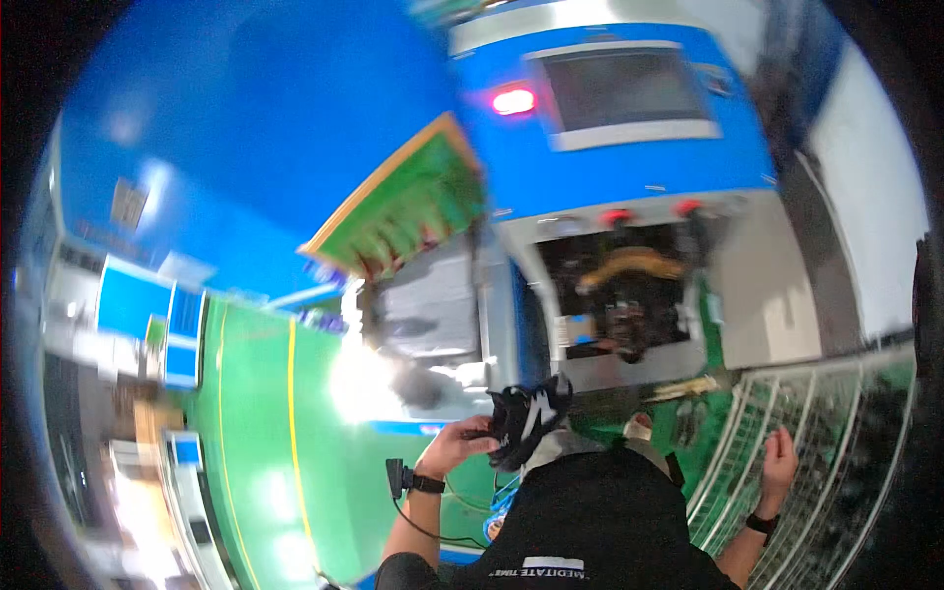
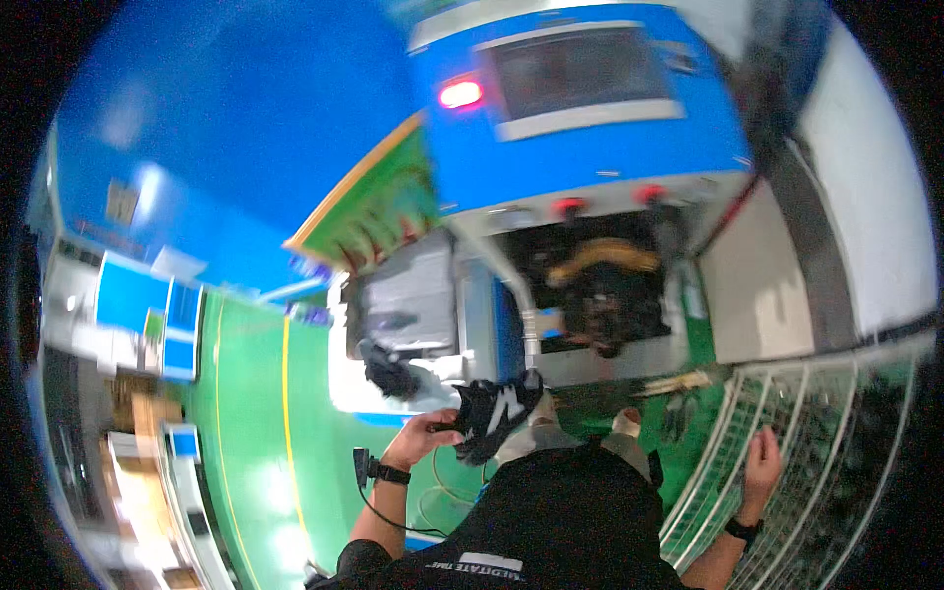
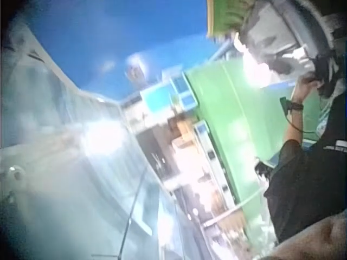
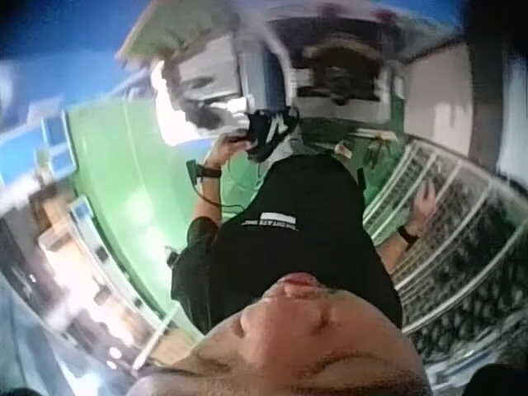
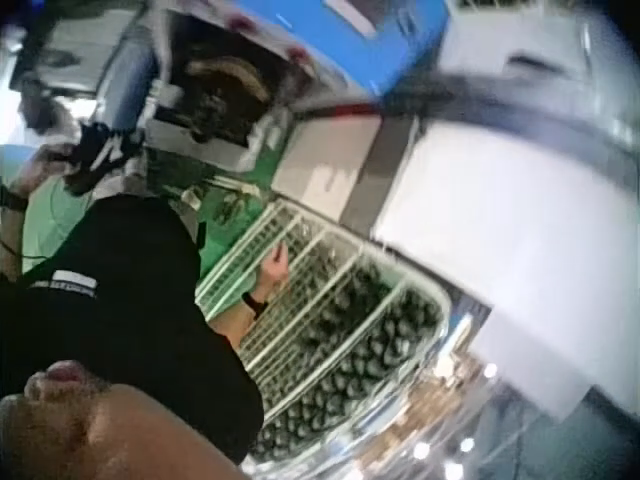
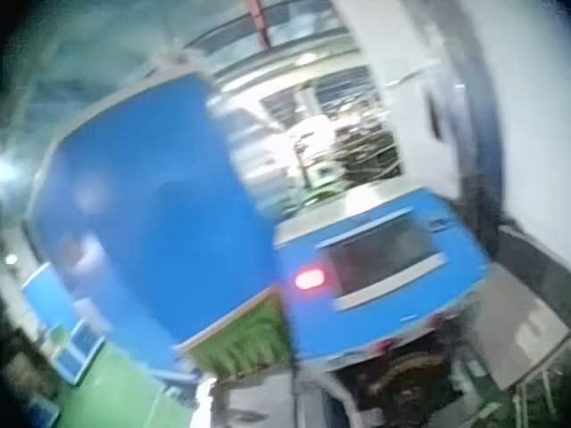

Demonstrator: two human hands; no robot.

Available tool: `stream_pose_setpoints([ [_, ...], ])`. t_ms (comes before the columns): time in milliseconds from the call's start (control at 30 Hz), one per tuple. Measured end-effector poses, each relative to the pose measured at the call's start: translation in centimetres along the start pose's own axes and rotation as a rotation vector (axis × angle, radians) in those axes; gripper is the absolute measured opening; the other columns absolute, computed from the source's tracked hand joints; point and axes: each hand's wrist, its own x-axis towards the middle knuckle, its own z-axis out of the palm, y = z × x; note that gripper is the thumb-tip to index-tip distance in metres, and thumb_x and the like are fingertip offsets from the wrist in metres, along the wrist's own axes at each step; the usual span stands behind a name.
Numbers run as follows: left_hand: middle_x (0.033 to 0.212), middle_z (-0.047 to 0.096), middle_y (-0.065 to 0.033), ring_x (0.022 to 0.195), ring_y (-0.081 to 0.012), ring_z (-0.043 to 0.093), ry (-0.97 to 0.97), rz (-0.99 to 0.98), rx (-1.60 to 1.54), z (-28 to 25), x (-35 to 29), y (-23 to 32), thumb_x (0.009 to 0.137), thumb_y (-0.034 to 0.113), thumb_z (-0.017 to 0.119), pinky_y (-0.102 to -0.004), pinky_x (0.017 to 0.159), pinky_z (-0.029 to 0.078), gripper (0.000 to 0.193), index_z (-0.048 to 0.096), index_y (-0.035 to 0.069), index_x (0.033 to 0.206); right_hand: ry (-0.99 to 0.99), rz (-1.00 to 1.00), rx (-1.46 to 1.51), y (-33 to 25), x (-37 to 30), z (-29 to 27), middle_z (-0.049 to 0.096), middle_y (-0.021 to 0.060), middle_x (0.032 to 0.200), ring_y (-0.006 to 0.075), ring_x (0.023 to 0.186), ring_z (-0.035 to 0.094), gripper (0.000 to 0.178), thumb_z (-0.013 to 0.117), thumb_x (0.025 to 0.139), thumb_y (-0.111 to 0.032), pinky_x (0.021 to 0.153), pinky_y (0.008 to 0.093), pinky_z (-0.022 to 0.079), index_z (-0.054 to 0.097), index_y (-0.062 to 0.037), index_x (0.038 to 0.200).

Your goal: Manufacturing shoes by placing shoe uppers onto green plastic lasts and processing them through industrial lasting machinery.

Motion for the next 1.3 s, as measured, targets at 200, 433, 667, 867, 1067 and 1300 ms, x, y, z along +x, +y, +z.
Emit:
stream_pose_setpoints([
  [200, 0.119, 0.067, -0.0178, 0.118, -0.0312, 0.058, 0.789, 0.291, 0.834, -10.3, 3.4, -10.9, 0.081, 0.039, 0.076, -0.0456, 0.107, 0.039, 0.037, 0.074, 0.007, 0.099, -0.453, -0.246, -0.193, -14.3, 1.5, 12.4, 0.07, 0.0185, 0.108, 0.0274, 0.093, 0.069, 0.034, 0.061, 0.097, -0.012, 0.081, 0.0379, 0.055, 0.062, 0.0027, 0.127],
  [433, 0.091, 0.071, -0.0142, 0.098, -0.0341, 0.064, 0.926, -0.185, 0.794, -13.8, 2.6, -15.2, 0.083, 0.052, 0.063, -0.0493, 0.09, 0.046, 0.043, 0.075, 0.012, 0.091, -0.796, -0.494, -0.242, -22.0, 0.5, 18.0, 0.069, 0.0202, 0.112, 0.0304, 0.102, 0.068, 0.043, 0.063, 0.095, -0.015, 0.086, 0.0382, 0.055, 0.057, 0.0006, 0.135],
  [667, 0.087, 0.067, -0.0145, 0.094, -0.0341, 0.063, 1.017, -0.058, 0.6, -3.2, -14.2, -20.0, 0.077, 0.044, 0.074, -0.0469, 0.083, 0.05, 0.039, 0.073, 0.007, 0.088, -0.829, -0.529, -0.459, -23.3, 1.4, 22.3, 0.067, 0.0182, 0.113, 0.0267, 0.105, 0.065, 0.044, 0.06, 0.096, -0.008, 0.092, 0.0397, 0.052, 0.054, 0.0036, 0.138],
  [867, 0.082, 0.068, -0.0178, 0.086, -0.0351, 0.064, 1.228, -0.456, 0.445, 11.7, -35.8, -27.6, 0.075, 0.043, 0.078, -0.0448, 0.079, 0.052, 0.042, 0.073, 0.002, 0.081, -1.038, -0.693, -0.575, -23.6, -2.2, 25.9, 0.068, 0.0178, 0.105, 0.0279, 0.097, 0.065, 0.045, 0.063, 0.09, -0.009, 0.085, 0.0397, 0.052, 0.057, 0.0029, 0.133],
  [1067, 0.084, 0.066, -0.0172, 0.087, -0.0336, 0.063, 1.828, -1.346, 0.543, 23.8, -58.4, -34.0, 0.074, 0.027, 0.076, -0.0425, 0.08, 0.051, 0.026, 0.066, 0.004, 0.076, -1.192, -0.863, -0.477, -22.7, -2.7, 26.5, 0.069, 0.0188, 0.102, 0.0297, 0.089, 0.066, 0.039, 0.065, 0.086, -0.009, 0.083, 0.0391, 0.051, 0.064, 0.0042, 0.122],
  [1300, 0.098, 0.065, -0.0263, 0.091, -0.0427, 0.062, 2.241, -0.931, 0.682, 13.8, -45.6, -35.1, 0.092, 0.012, 0.057, -0.0478, 0.082, 0.05, 0.02, 0.065, -0.004, 0.1, -0.724, -1.169, -0.017, -33.9, -1.9, 22.5, 0.071, 0.0187, 0.106, 0.0313, 0.095, 0.069, 0.019, 0.059, 0.095, -0.004, 0.085, 0.037, 0.053, 0.067, 0.006, 0.109],
])
